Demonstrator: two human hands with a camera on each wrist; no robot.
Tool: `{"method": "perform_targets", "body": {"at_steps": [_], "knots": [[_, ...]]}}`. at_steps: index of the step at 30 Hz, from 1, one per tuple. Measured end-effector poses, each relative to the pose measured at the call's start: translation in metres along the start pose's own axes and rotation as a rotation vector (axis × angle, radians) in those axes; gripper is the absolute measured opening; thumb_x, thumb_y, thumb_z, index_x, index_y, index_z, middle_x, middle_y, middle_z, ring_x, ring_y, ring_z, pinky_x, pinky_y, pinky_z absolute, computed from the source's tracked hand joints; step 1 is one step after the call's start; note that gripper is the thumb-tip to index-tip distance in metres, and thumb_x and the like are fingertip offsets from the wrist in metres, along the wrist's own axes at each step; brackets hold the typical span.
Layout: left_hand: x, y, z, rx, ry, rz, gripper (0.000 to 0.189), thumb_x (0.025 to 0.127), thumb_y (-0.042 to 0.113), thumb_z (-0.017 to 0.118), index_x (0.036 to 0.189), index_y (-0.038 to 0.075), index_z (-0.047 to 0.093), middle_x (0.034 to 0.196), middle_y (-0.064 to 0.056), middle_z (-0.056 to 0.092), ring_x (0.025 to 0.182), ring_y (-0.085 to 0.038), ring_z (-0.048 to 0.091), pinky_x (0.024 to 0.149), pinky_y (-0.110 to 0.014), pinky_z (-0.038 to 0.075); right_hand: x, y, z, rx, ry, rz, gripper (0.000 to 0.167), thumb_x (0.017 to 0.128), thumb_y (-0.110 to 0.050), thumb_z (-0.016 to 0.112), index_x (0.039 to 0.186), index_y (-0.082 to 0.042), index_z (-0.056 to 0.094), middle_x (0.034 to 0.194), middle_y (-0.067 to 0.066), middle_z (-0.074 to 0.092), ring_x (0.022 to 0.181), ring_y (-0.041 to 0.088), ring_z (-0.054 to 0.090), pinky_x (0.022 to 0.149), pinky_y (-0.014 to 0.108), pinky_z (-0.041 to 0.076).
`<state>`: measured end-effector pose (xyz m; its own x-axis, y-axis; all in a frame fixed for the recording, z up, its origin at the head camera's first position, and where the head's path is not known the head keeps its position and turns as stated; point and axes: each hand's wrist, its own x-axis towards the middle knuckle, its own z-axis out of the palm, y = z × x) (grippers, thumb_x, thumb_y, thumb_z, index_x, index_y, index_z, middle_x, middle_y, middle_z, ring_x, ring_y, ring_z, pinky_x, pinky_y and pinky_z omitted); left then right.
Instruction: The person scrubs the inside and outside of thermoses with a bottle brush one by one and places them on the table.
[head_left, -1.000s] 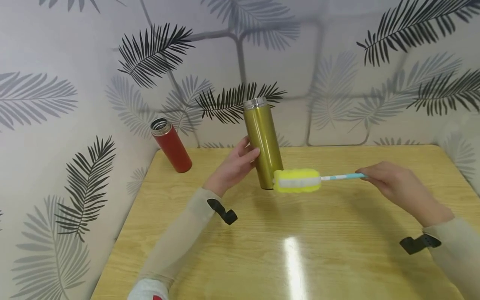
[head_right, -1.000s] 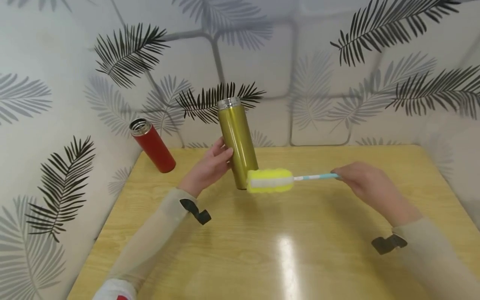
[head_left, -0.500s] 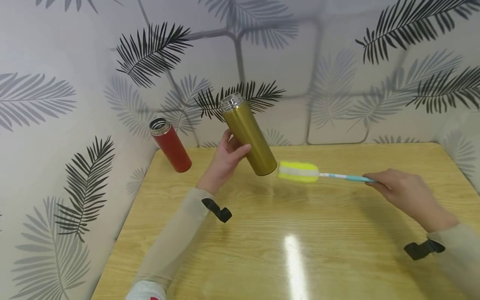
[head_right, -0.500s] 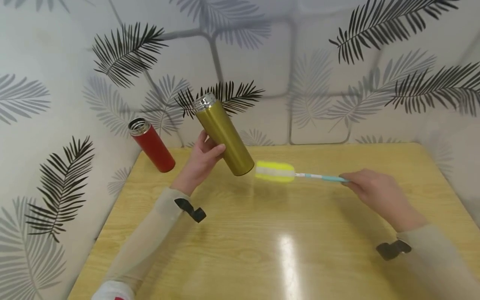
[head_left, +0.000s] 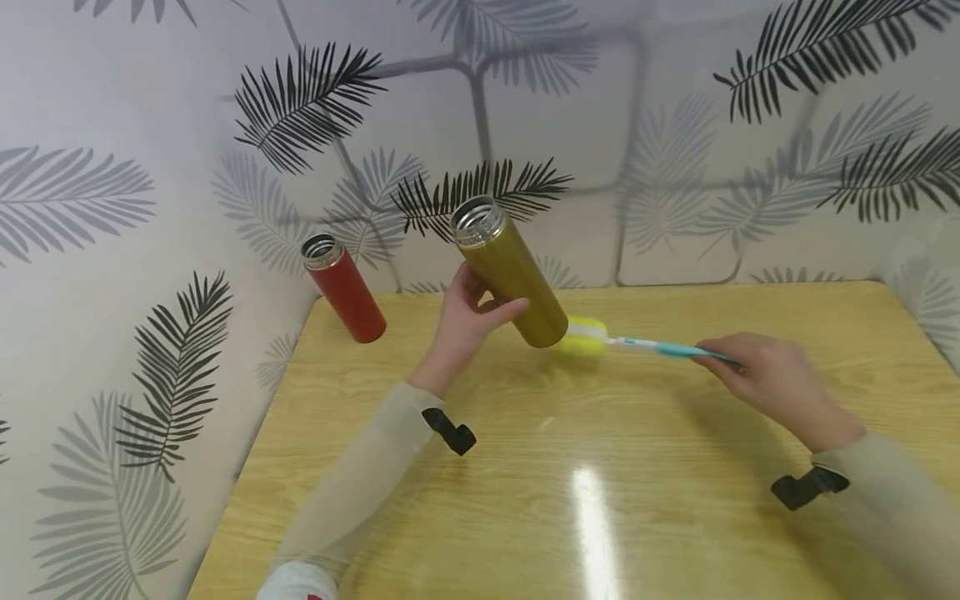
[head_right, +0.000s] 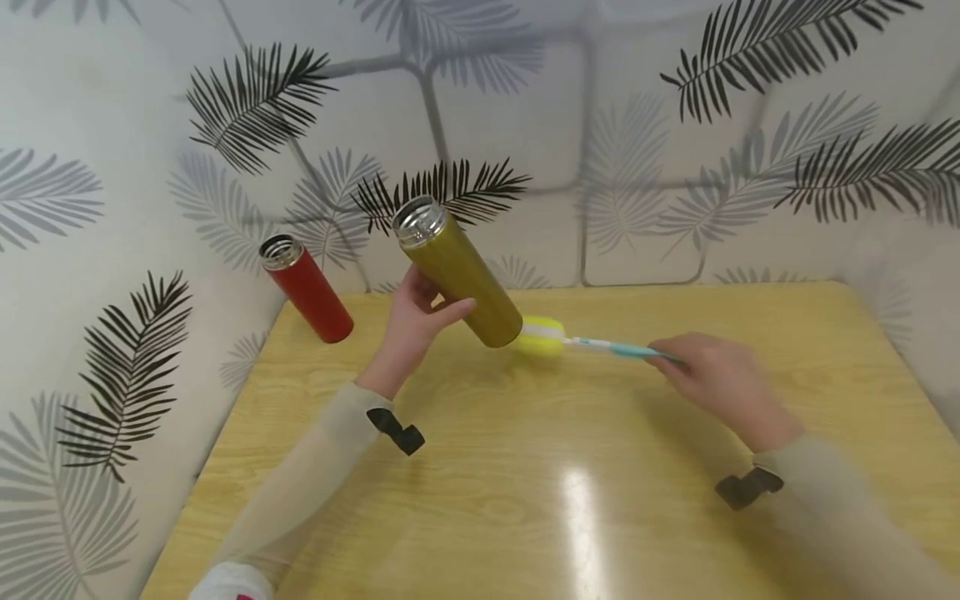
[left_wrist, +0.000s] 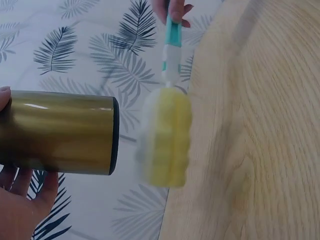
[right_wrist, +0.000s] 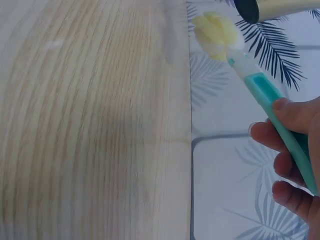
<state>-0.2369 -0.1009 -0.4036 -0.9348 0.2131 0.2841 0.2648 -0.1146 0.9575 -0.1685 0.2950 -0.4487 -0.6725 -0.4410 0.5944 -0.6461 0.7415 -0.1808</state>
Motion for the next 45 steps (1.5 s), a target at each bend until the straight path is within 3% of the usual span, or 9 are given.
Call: {"method": "perform_targets", "body": {"at_steps": [4, 9, 15, 21, 26, 28, 31, 36, 45], "knots": [[-0.002, -0.001, 0.006, 0.027, 0.025, 0.014, 0.067, 0.086, 0.001, 0.082, 0.144, 0.007, 0.048, 0.134, -0.008, 0.061, 0.12, -0.019, 0.059, 0.107, -0.047, 0.05, 0.005, -0.006, 0.006, 0.075, 0.027, 0.059, 0.039, 0.099, -0.045, 0.068, 0.102, -0.008, 0.082, 0.085, 0.003, 0.077, 0.06, 0.007, 0.06, 0.053, 0.028, 0.047], [-0.002, -0.005, 0.01, 0.099, 0.048, 0.059, 0.064, 0.085, 0.004, 0.085, 0.141, 0.005, 0.054, 0.133, -0.009, 0.065, 0.12, -0.02, 0.061, 0.105, -0.042, 0.053, 0.009, -0.011, 0.011, 0.152, 0.071, 0.11, 0.03, 0.093, -0.036, 0.078, 0.101, -0.008, 0.083, 0.079, -0.001, 0.074, 0.06, 0.0, 0.052, 0.054, 0.019, 0.041], [-0.002, -0.005, 0.01, 0.202, 0.124, 0.089, 0.066, 0.084, 0.011, 0.088, 0.141, 0.006, 0.055, 0.134, -0.008, 0.064, 0.122, -0.021, 0.061, 0.101, -0.04, 0.055, 0.015, -0.023, 0.017, 0.215, 0.09, 0.084, 0.052, 0.098, -0.054, 0.063, 0.1, -0.006, 0.083, 0.072, -0.004, 0.067, 0.059, -0.001, 0.044, 0.052, 0.018, 0.037], [-0.002, -0.007, 0.004, 0.182, 0.179, 0.077, 0.065, 0.084, 0.011, 0.088, 0.14, 0.005, 0.056, 0.132, -0.009, 0.064, 0.12, -0.021, 0.062, 0.098, -0.04, 0.057, 0.011, -0.02, 0.012, 0.244, 0.097, 0.108, 0.068, 0.094, -0.065, 0.053, 0.095, -0.004, 0.083, 0.068, -0.005, 0.061, 0.06, -0.001, 0.033, 0.049, 0.019, 0.029], [-0.004, -0.004, 0.004, 0.156, 0.145, 0.06, 0.065, 0.083, 0.008, 0.088, 0.14, 0.005, 0.056, 0.13, -0.009, 0.067, 0.117, -0.02, 0.064, 0.096, -0.038, 0.058, 0.006, -0.012, 0.002, 0.195, 0.079, 0.203, 0.022, 0.088, -0.023, 0.084, 0.098, -0.004, 0.083, 0.068, -0.006, 0.056, 0.06, 0.001, 0.033, 0.05, 0.02, 0.029], [-0.005, -0.003, 0.007, 0.142, 0.119, 0.055, 0.065, 0.083, 0.007, 0.088, 0.14, 0.006, 0.056, 0.131, -0.009, 0.067, 0.118, -0.02, 0.064, 0.096, -0.038, 0.058, 0.006, -0.011, 0.002, 0.184, 0.072, 0.221, 0.021, 0.079, -0.007, 0.088, 0.099, -0.005, 0.083, 0.068, -0.007, 0.055, 0.061, 0.002, 0.033, 0.051, 0.021, 0.03], [-0.005, 0.0, 0.014, 0.128, 0.087, 0.055, 0.066, 0.083, 0.007, 0.088, 0.14, 0.007, 0.055, 0.131, -0.009, 0.067, 0.119, -0.02, 0.064, 0.097, -0.037, 0.058, 0.009, -0.014, 0.008, 0.199, 0.071, 0.195, 0.021, 0.088, -0.023, 0.084, 0.101, -0.005, 0.083, 0.069, -0.007, 0.057, 0.062, 0.002, 0.035, 0.052, 0.02, 0.031], [-0.004, 0.003, 0.022, 0.167, 0.09, 0.086, 0.066, 0.083, 0.011, 0.089, 0.139, 0.009, 0.056, 0.133, -0.005, 0.065, 0.121, -0.02, 0.062, 0.098, -0.036, 0.057, 0.016, -0.023, 0.02, 0.227, 0.127, 0.072, 0.061, 0.098, -0.059, 0.056, 0.098, -0.004, 0.083, 0.069, -0.004, 0.062, 0.063, 0.002, 0.033, 0.052, 0.019, 0.029], [-0.001, 0.001, 0.01, 0.183, 0.173, 0.094, 0.065, 0.081, 0.01, 0.091, 0.136, 0.008, 0.058, 0.13, -0.006, 0.066, 0.119, -0.019, 0.064, 0.095, -0.039, 0.059, 0.009, -0.023, 0.008, 0.229, 0.177, 0.044, 0.063, 0.099, -0.059, 0.056, 0.093, -0.002, 0.082, 0.068, -0.003, 0.061, 0.062, 0.0, 0.032, 0.05, 0.018, 0.028]]}}
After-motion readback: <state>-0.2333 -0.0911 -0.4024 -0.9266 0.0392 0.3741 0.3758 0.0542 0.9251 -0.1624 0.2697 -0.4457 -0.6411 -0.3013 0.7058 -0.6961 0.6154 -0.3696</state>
